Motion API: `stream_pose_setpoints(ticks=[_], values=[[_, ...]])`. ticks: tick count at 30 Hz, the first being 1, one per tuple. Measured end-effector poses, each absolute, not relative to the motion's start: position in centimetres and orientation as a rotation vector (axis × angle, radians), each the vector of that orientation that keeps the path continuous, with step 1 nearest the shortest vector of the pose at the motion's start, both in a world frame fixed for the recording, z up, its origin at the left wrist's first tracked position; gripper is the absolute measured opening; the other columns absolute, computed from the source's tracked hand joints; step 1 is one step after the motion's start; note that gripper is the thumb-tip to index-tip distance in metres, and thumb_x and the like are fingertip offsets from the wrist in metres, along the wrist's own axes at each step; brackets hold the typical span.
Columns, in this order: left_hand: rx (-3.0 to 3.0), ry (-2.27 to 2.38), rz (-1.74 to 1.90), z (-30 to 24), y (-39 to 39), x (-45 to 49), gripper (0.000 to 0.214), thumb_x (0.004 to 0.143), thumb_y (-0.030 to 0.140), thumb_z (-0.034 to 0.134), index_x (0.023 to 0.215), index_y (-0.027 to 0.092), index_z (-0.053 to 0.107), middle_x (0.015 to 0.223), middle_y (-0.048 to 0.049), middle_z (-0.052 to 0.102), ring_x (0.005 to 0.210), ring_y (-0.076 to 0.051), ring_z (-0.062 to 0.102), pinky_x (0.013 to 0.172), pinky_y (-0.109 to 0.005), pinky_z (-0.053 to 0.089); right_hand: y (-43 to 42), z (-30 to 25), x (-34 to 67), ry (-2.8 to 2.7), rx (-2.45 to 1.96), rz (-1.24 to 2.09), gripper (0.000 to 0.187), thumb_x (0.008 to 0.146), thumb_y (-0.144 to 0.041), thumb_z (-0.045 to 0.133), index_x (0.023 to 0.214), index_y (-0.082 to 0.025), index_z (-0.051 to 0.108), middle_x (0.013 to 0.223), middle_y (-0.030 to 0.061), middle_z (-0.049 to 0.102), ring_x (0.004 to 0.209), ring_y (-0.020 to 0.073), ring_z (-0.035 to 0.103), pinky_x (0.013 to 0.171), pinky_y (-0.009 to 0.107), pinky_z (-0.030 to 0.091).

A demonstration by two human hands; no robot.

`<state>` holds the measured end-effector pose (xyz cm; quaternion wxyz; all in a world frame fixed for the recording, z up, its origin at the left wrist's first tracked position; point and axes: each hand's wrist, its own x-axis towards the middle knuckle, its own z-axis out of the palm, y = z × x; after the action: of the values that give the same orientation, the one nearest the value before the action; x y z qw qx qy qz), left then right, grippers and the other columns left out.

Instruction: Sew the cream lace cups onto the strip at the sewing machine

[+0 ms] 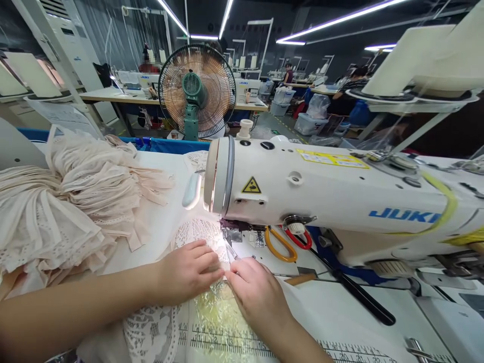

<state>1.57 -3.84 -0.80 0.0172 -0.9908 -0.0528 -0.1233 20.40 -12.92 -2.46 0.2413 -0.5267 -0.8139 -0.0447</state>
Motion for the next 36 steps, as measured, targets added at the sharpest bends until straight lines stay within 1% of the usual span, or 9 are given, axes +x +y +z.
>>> stream_pose_setpoints(ticks=[2, 6, 9, 15, 19, 23, 28, 31, 36], values=[[-3.034, -0.092, -0.461, -1.0, -3.0, 1.6, 0.021, 0.090, 0.021, 0.044, 0.103, 0.019, 0.060, 0.093, -0.0063, 0.062, 0.082, -0.019, 0.054, 0.082, -0.038, 0.042, -12.8, -2.4, 20.3, -2.239, -1.472, -0.127, 0.024, 0.087, -0.012, 0.040, 0.071, -0.018, 0.058, 0.070, 0.0018, 0.057, 0.069, 0.0143, 0.047, 0.061, 0.026, 0.034], [-3.027, 0.059, -0.562, -1.2, -1.3, 1.7, 0.023, 0.093, 0.018, 0.040, 0.094, 0.018, 0.063, 0.101, -0.0049, 0.065, 0.088, -0.016, 0.056, 0.091, -0.037, 0.039, -12.6, -2.6, 20.0, -2.277, -1.494, -0.228, 0.024, 0.086, -0.010, 0.039, 0.080, -0.017, 0.061, 0.071, 0.0028, 0.057, 0.069, 0.0145, 0.047, 0.060, 0.026, 0.035], [-3.046, 0.118, -0.568, -1.3, -0.3, 2.0, 0.023, 0.093, 0.019, 0.041, 0.095, 0.019, 0.064, 0.099, -0.0052, 0.066, 0.088, -0.016, 0.058, 0.092, -0.038, 0.040, -12.6, -2.7, 20.0, -2.286, -1.510, -0.274, 0.025, 0.084, -0.008, 0.038, 0.085, -0.017, 0.062, 0.072, 0.0034, 0.058, 0.068, 0.0148, 0.047, 0.060, 0.026, 0.036], [-3.082, 0.171, -0.527, -1.5, 1.5, 2.3, 0.023, 0.092, 0.017, 0.043, 0.094, 0.020, 0.066, 0.106, -0.0059, 0.066, 0.093, -0.018, 0.060, 0.097, -0.042, 0.040, -12.6, -2.8, 20.1, -2.295, -1.527, -0.312, 0.031, 0.081, -0.006, 0.039, 0.101, -0.015, 0.061, 0.084, 0.0067, 0.062, 0.074, 0.0165, 0.050, 0.063, 0.027, 0.040], [-3.111, 0.158, -0.481, -1.2, 2.3, 2.5, 0.023, 0.091, 0.016, 0.044, 0.097, 0.020, 0.065, 0.108, -0.0064, 0.066, 0.097, -0.017, 0.060, 0.099, -0.041, 0.039, -12.8, -2.9, 20.2, -2.299, -1.515, -0.366, 0.033, 0.080, -0.006, 0.039, 0.104, -0.014, 0.060, 0.088, 0.0082, 0.064, 0.077, 0.0173, 0.053, 0.065, 0.028, 0.041], [-3.087, 0.117, -0.398, -1.1, 3.1, 2.8, 0.027, 0.093, 0.017, 0.039, 0.099, 0.021, 0.065, 0.110, -0.0062, 0.066, 0.100, -0.017, 0.060, 0.100, -0.041, 0.037, -12.8, -3.0, 20.2, -2.295, -1.512, -0.364, 0.033, 0.080, -0.006, 0.039, 0.104, -0.015, 0.060, 0.088, 0.0087, 0.064, 0.078, 0.0182, 0.055, 0.067, 0.028, 0.042], [-3.000, 0.101, -0.432, -1.4, 4.2, 2.8, 0.028, 0.094, 0.019, 0.037, 0.101, 0.018, 0.064, 0.110, -0.0070, 0.066, 0.100, -0.020, 0.059, 0.088, -0.037, 0.043, -12.8, -3.0, 20.2, -2.269, -1.498, -0.360, 0.032, 0.081, -0.006, 0.040, 0.104, -0.014, 0.061, 0.089, 0.0084, 0.065, 0.079, 0.0190, 0.055, 0.069, 0.029, 0.042], [-2.979, 0.074, -0.466, -1.5, 4.7, 2.8, 0.027, 0.094, 0.019, 0.038, 0.103, 0.018, 0.064, 0.108, -0.0077, 0.066, 0.097, -0.020, 0.058, 0.081, -0.035, 0.043, -12.9, -3.0, 20.2, -2.257, -1.495, -0.367, 0.034, 0.080, -0.005, 0.038, 0.104, -0.014, 0.061, 0.089, 0.0081, 0.065, 0.078, 0.0188, 0.055, 0.069, 0.029, 0.042], [-2.958, -0.008, -0.359, -1.1, 5.3, 2.9, 0.028, 0.093, 0.017, 0.038, 0.103, 0.018, 0.064, 0.107, -0.0076, 0.066, 0.089, -0.019, 0.058, 0.080, -0.036, 0.040, -12.8, -2.8, 20.3, -2.275, -1.481, -0.348, 0.034, 0.079, -0.005, 0.040, 0.104, -0.013, 0.061, 0.089, 0.0084, 0.066, 0.079, 0.0185, 0.055, 0.069, 0.029, 0.043]])
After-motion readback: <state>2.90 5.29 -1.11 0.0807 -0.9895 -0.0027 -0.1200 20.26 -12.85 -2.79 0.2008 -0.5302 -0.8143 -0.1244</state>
